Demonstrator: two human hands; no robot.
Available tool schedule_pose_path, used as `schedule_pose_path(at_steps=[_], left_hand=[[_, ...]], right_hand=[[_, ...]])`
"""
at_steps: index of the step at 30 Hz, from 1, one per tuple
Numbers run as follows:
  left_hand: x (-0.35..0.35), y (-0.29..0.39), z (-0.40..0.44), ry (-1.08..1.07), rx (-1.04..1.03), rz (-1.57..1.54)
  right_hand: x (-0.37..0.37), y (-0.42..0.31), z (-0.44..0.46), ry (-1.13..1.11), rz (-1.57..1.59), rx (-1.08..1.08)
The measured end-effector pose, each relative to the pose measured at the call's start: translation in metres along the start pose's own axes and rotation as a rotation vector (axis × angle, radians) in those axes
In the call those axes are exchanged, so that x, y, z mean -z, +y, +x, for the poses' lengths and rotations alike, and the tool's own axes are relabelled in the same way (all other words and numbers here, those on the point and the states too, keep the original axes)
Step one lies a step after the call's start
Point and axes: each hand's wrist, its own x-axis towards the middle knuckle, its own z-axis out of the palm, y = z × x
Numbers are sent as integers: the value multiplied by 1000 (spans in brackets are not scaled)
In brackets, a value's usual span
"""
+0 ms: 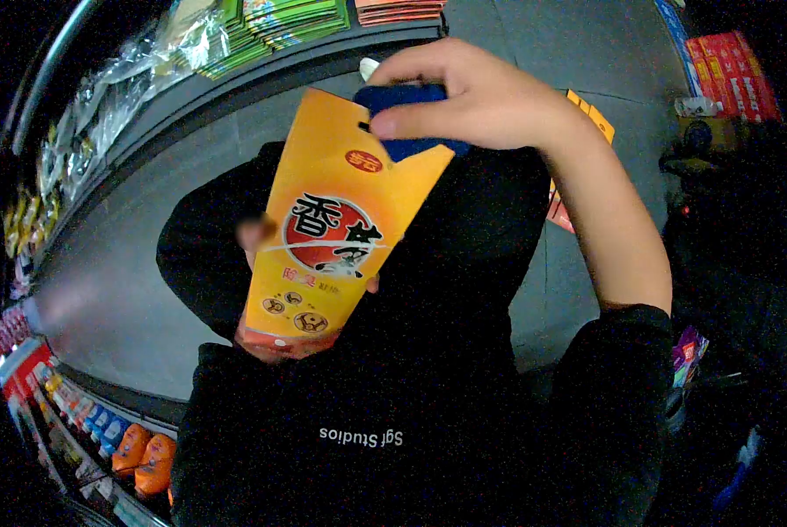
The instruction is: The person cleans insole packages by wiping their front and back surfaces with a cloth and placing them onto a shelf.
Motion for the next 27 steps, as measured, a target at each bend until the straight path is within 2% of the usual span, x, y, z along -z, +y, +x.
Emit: schedule_pose_path(at_steps=[1, 2, 3, 4, 5, 6, 8, 9, 11, 13, 14, 17, 20, 23, 25, 27], left_hand=[[0, -1, 0, 32, -60, 28], [-1, -2, 0, 67, -119, 59], [-1, -2, 0, 103, -177, 91], [-1, -1, 0, 43, -130, -18], [2, 0, 1, 28, -132, 1], [4, 2, 2, 12, -134, 20], [8, 3, 2, 14, -140, 81], [8, 3, 3, 24, -138, 101], [5, 3, 3, 37, -110, 122], [3, 3, 2, 43, -80, 119], [3, 2, 1, 109, -126, 166], [-7, 2, -3, 109, -87, 82], [-15, -1, -1, 271, -397, 170], [-13, -1, -3, 283, -331, 158], [-19, -4, 2, 327, -333, 187], [-25, -19, 9, 372, -626, 209]], right_hand=[[5, 0, -3, -19, 70, -54], [10, 0, -5, 52, 111, -138], [9, 5, -7, 184, 308, -116], [9, 7, -6, 280, 369, -116], [10, 7, -5, 379, 431, -117], [10, 9, -5, 379, 431, -118], [10, 12, -6, 404, 123, -123], [3, 8, -2, 331, 95, -54], [-14, -2, 16, 258, -142, 300], [-28, -5, 16, 189, -197, 60], [-29, -2, 18, 176, -182, 42], [-27, -3, 13, 173, -211, 58], [-24, 4, 1, 208, -197, 74], [-18, 3, -12, 152, -197, -36], [-17, 6, -15, 184, -124, 7], [-8, 12, -30, 221, -112, 2]])
